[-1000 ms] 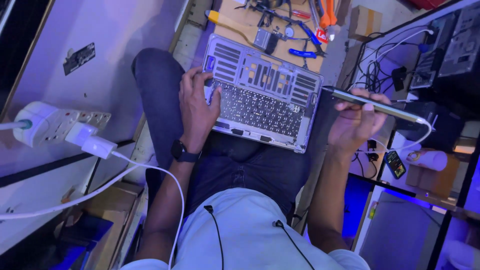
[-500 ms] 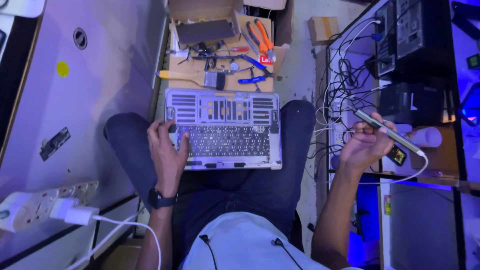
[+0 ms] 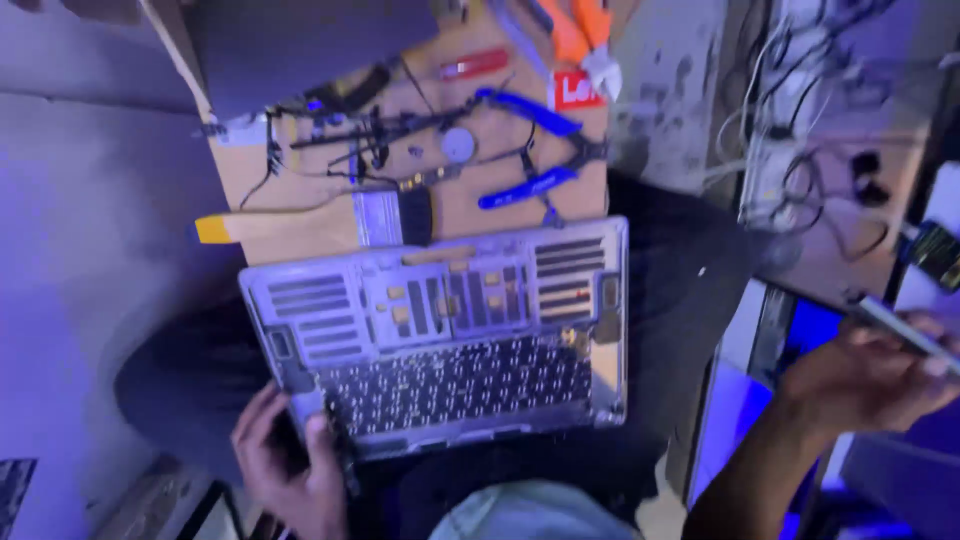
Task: Repairing a laptop keyboard by removing screws with an electric screwdriver and repositioning the assembly.
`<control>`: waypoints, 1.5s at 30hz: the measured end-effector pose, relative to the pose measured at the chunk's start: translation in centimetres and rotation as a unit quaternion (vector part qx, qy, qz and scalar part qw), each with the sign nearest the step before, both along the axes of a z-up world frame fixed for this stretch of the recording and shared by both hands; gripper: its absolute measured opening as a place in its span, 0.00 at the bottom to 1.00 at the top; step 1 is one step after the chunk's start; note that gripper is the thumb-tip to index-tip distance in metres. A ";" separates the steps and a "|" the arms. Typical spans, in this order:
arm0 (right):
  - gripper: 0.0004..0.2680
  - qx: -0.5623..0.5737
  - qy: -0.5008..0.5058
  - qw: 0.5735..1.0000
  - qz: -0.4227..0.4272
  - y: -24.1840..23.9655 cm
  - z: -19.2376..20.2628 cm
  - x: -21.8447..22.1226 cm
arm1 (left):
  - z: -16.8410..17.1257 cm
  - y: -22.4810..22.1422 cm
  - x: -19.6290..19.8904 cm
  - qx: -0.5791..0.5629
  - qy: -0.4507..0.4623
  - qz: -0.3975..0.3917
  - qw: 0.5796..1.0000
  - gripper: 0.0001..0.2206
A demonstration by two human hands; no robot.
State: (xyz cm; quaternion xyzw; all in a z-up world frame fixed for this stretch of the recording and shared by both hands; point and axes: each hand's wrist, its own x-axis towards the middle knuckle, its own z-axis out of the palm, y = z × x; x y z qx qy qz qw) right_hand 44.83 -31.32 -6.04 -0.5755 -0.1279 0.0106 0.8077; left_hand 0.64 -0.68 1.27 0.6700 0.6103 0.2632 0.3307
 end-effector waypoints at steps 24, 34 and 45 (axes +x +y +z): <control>0.07 0.043 -0.027 0.993 0.110 11.1 3.7 -7.1 | 1.3 -4.4 10.8 0.079 0.122 -0.322 0.936 0.36; 0.09 0.058 -0.001 0.990 0.132 12.2 2.0 -8.4 | 1.2 -3.7 11.3 0.106 0.126 -0.291 0.942 0.30; 0.11 0.184 0.058 0.972 0.132 13.3 0.0 -8.8 | 1.5 -3.4 11.6 0.201 0.116 -0.268 0.935 0.23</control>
